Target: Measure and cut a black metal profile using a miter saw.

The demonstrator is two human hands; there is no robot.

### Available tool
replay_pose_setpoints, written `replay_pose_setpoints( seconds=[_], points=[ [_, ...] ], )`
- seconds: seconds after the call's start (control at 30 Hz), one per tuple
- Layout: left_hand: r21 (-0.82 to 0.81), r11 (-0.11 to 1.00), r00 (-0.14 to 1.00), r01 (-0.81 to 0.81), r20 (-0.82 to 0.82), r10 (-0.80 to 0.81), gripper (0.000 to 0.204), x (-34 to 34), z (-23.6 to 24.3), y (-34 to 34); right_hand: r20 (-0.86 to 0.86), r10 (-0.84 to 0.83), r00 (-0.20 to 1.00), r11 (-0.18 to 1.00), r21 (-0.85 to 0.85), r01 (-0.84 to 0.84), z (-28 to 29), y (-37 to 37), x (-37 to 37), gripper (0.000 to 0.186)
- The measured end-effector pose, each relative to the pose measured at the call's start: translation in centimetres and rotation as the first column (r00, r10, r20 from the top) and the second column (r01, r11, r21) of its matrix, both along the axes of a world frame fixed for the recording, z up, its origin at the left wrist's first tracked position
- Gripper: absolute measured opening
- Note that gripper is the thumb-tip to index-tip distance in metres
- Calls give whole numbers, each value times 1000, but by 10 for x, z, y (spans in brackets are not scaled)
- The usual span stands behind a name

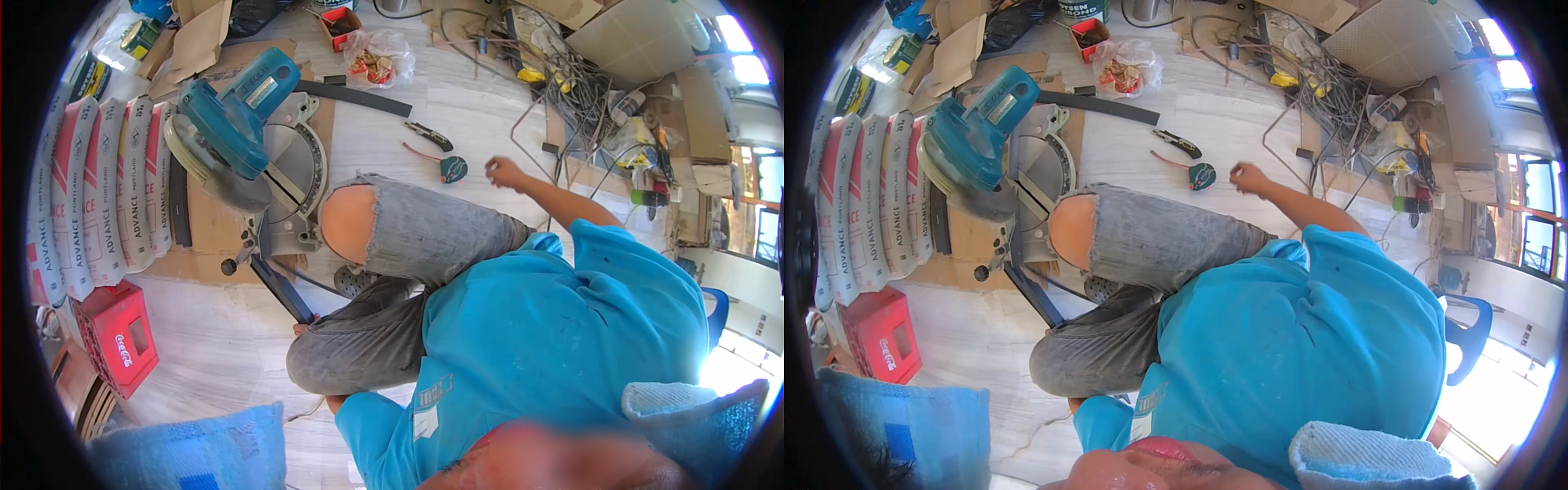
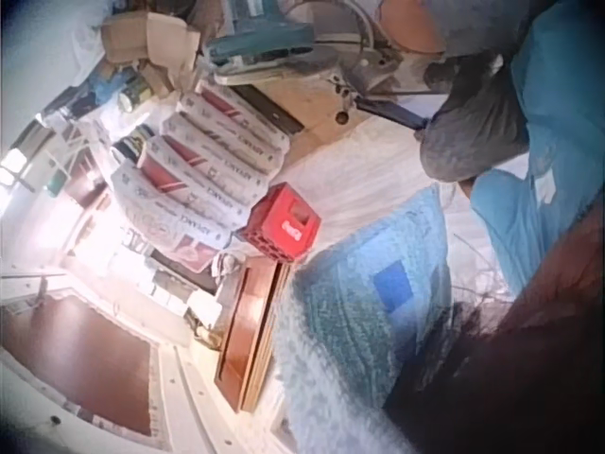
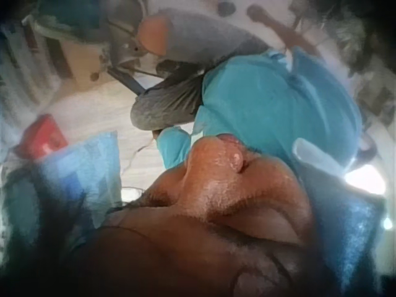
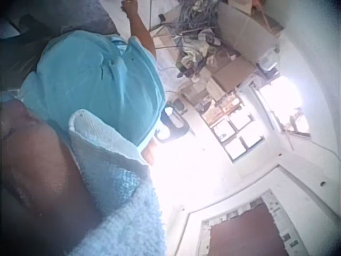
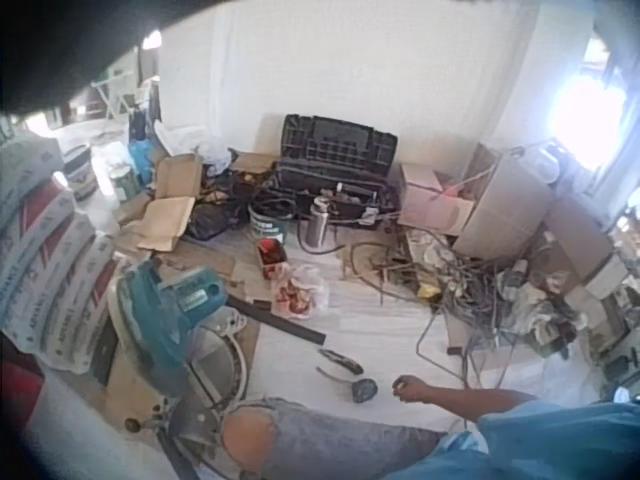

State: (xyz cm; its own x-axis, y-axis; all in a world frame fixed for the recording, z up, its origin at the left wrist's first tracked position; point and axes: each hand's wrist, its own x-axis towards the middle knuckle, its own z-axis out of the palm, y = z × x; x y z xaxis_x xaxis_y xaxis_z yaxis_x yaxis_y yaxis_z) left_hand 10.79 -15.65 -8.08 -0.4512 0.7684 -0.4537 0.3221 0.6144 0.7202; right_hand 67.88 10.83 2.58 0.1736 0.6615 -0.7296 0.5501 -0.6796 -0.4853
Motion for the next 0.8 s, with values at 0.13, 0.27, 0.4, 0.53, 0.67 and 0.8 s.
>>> replay_pose_setpoints(
  seconds=[0.13, 0.27, 0.4, 0.53, 0.67, 0.8],
  points=[
    [-45, 999, 998, 14, -55, -17, 97, 16, -32, 17, 112, 478, 871, 869, -205, -450, -38, -23, -10, 41],
    [-94, 993, 991, 67, -108, -77, 100, 39, -57, 66, 139, 522, 842, 852, -136, -506, -57, -18, -21, 33],
    [-187, 982, 978, -13, -206, -26, 103, 18, -76, 103, 137, 616, 776, 788, -70, -612, -75, 7, -50, 39],
    [-282, 952, 946, -120, -324, 23, 105, -48, -74, 36, -239, 391, 889, 912, -28, -409, -121, 25, -48, 44],
    [-410, 870, 922, -273, -368, 116, 111, -76, -65, -22, -212, 473, 855, 864, -80, -497, -117, 32, 49, 40],
    [-426, 845, 900, -324, -415, 136, 92, -64, -53, -19, -141, 529, 837, 835, -91, -543, -110, 93, 83, 36]
  ],
)
